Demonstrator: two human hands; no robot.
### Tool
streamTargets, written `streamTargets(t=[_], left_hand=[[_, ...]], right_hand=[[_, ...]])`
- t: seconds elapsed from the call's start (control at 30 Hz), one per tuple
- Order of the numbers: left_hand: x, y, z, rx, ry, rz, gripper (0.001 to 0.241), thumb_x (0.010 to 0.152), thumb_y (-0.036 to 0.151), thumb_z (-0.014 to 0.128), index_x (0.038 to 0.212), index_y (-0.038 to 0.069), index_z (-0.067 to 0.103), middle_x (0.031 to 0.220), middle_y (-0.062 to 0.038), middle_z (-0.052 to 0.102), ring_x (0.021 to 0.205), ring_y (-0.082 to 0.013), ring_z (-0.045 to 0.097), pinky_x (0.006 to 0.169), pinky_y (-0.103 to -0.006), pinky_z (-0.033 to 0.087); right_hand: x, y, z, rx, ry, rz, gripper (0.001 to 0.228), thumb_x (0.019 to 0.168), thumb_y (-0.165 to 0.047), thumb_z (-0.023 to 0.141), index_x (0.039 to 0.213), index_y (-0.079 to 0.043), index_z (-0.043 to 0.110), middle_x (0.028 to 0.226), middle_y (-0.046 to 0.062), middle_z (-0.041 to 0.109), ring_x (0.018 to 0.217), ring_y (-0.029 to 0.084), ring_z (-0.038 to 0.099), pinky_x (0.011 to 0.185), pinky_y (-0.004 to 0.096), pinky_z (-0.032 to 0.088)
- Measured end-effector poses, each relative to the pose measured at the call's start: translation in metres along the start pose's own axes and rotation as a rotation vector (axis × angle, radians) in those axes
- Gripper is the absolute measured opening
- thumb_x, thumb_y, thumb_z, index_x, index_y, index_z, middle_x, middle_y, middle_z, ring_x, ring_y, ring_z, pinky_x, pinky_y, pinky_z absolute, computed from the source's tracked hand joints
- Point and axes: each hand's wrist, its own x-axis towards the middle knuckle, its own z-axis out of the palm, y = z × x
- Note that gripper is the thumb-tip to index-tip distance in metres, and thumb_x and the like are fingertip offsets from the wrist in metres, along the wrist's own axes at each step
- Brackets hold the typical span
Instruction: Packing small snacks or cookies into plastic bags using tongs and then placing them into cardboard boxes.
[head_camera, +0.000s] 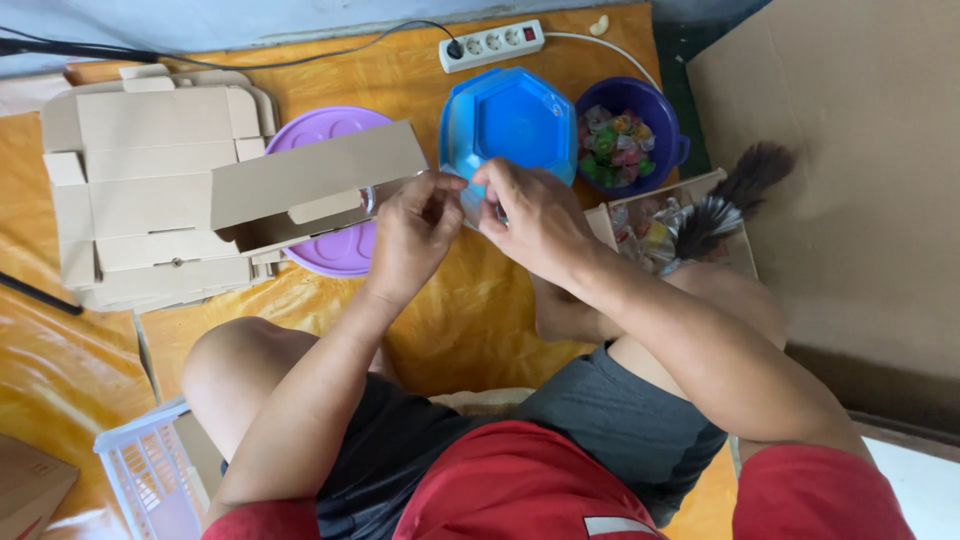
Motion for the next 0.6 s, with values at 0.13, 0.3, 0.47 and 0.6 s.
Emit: streamTargets(t=[0.13,0.3,0.47,0.6], left_hand=[[0.001,0.022,-0.007,0.134,0.017,0.064,0.033,0.086,0.003,0.068,0.117,0.015,0.069,0.066,-0.009,0.062,0.058,-0.0274,0.063,0.055,-0.0396,0.052],[0.004,0.017,-0.016,0.120,0.027,0.101,0.025,0.094,-0.003,0.064,0.111,0.009,0.077,0.062,-0.007,0.061,0.051,-0.0192,0.057,0.048,-0.0302,0.045],[0.005,0.032,-0.026,0.148,-0.009,0.171,0.016,0.106,-0.005,0.064,0.118,0.002,0.072,0.092,-0.009,0.066,0.070,-0.0164,0.062,0.066,-0.0305,0.052],[0.005,0.025,-0.036,0.216,0.050,0.206,0.015,0.106,-0.007,0.068,0.119,-0.001,0.073,0.097,-0.012,0.065,0.073,-0.0187,0.063,0.071,-0.0319,0.053]], right_hand=[[0.012,0.003,-0.019,-0.226,0.116,-0.107,0.026,0.088,-0.008,0.066,0.111,-0.014,0.056,0.075,0.003,0.060,0.067,0.026,0.068,0.065,0.040,0.056],[0.010,-0.007,-0.032,0.028,0.072,-0.162,0.036,0.088,-0.001,0.065,0.121,-0.012,0.056,0.080,0.007,0.061,0.073,0.031,0.067,0.072,0.044,0.056],[0.005,0.009,-0.112,0.251,-0.021,0.081,0.026,0.107,-0.011,0.068,0.127,-0.002,0.054,0.118,0.012,0.063,0.091,0.022,0.068,0.082,0.035,0.058],[-0.044,0.076,-0.174,0.432,0.495,0.292,0.016,0.111,0.010,0.056,0.116,-0.002,0.065,0.110,0.014,0.072,0.097,0.026,0.075,0.097,0.037,0.067]])
